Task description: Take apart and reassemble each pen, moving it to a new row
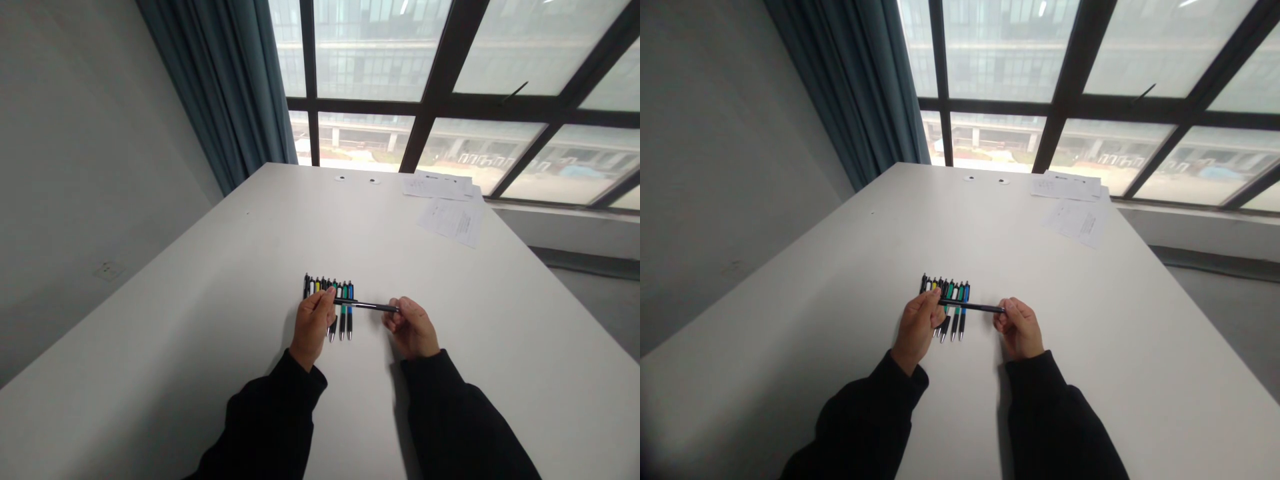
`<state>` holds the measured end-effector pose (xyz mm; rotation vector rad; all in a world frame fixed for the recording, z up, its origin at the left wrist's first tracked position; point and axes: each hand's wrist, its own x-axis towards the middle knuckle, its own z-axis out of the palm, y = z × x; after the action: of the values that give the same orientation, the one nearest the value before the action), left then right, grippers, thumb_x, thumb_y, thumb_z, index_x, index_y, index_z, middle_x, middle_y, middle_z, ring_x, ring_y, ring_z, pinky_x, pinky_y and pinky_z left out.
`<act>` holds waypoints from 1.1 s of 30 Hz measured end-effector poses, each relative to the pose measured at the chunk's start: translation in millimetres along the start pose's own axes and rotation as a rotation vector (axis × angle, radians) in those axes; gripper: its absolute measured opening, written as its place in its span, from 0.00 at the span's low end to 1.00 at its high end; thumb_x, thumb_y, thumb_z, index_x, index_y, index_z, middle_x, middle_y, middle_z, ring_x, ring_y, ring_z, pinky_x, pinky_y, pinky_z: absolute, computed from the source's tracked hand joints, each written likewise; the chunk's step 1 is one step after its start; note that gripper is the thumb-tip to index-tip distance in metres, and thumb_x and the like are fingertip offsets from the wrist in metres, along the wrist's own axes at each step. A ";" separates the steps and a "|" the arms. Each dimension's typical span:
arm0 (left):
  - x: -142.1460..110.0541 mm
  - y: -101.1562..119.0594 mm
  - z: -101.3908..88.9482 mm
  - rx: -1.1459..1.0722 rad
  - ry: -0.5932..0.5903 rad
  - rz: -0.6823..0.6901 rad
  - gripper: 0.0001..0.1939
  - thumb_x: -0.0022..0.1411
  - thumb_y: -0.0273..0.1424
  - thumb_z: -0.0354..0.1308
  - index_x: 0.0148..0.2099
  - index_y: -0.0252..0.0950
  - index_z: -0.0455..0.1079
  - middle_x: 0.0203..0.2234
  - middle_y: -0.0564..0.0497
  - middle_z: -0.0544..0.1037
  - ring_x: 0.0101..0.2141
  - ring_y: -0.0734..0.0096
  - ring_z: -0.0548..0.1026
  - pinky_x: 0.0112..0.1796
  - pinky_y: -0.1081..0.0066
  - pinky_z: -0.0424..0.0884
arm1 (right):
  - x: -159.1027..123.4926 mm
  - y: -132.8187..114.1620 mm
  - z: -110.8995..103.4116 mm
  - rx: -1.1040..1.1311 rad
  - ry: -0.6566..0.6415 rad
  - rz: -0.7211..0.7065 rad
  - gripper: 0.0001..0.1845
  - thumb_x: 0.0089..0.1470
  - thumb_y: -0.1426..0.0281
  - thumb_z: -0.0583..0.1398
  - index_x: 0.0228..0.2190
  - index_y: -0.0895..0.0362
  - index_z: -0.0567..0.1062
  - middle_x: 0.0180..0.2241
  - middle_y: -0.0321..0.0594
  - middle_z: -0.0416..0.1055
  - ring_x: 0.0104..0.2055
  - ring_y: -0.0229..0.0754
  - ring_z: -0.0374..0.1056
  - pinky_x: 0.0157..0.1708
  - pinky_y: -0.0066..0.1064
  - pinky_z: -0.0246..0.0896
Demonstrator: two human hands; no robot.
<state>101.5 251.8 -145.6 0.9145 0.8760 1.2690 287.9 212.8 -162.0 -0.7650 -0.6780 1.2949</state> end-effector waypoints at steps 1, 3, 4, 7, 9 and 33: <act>-0.2 0.3 0.3 0.003 0.003 0.000 0.26 0.60 0.44 0.62 0.22 0.36 0.54 0.15 0.61 0.53 0.16 0.84 0.51 0.19 0.77 0.48 | 0.1 -0.5 0.4 0.000 0.009 -0.002 0.21 0.51 0.61 0.67 0.16 0.57 0.66 0.18 0.32 0.57 0.20 0.34 0.55 0.19 0.29 0.47; -0.6 0.7 0.6 0.008 0.006 0.003 0.26 0.59 0.45 0.62 0.21 0.36 0.53 0.15 0.61 0.52 0.16 0.84 0.51 0.19 0.76 0.47 | 0.2 -1.1 0.9 -0.007 0.024 -0.008 0.21 0.50 0.60 0.67 0.16 0.57 0.67 0.17 0.32 0.57 0.19 0.33 0.54 0.18 0.29 0.46; -0.6 0.7 0.5 0.011 0.008 0.004 0.27 0.59 0.45 0.62 0.21 0.36 0.53 0.14 0.61 0.52 0.16 0.84 0.51 0.19 0.76 0.47 | 0.3 -1.0 0.8 -0.014 0.028 -0.012 0.21 0.50 0.60 0.67 0.16 0.57 0.67 0.17 0.32 0.56 0.19 0.33 0.53 0.18 0.29 0.45; 0.1 0.5 0.3 0.007 0.024 -0.003 0.29 0.58 0.47 0.62 0.19 0.36 0.51 0.14 0.61 0.51 0.16 0.84 0.51 0.18 0.76 0.47 | 0.7 1.5 -0.9 -0.063 0.047 -0.021 0.23 0.52 0.59 0.66 0.15 0.57 0.68 0.16 0.32 0.56 0.19 0.33 0.53 0.18 0.29 0.45; 0.7 -0.2 1.1 -0.015 0.041 -0.009 0.29 0.58 0.48 0.62 0.19 0.36 0.51 0.14 0.61 0.51 0.15 0.83 0.51 0.19 0.76 0.48 | 1.3 4.4 -2.7 -0.134 0.078 -0.019 0.23 0.52 0.58 0.66 0.16 0.57 0.68 0.15 0.32 0.58 0.18 0.33 0.53 0.17 0.28 0.44; -48.9 -50.6 97.3 0.277 -0.305 -0.093 0.28 0.64 0.53 0.48 0.22 0.37 0.56 0.14 0.57 0.59 0.18 0.77 0.57 0.22 0.72 0.54 | -52.5 -21.9 -25.7 -0.594 0.016 -0.057 0.32 0.62 0.52 0.54 0.14 0.57 0.70 0.13 0.35 0.62 0.17 0.35 0.53 0.20 0.30 0.46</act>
<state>205.6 192.3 -152.2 1.2355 0.8516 0.9105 313.1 155.7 -160.3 -1.2223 -1.0834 1.0363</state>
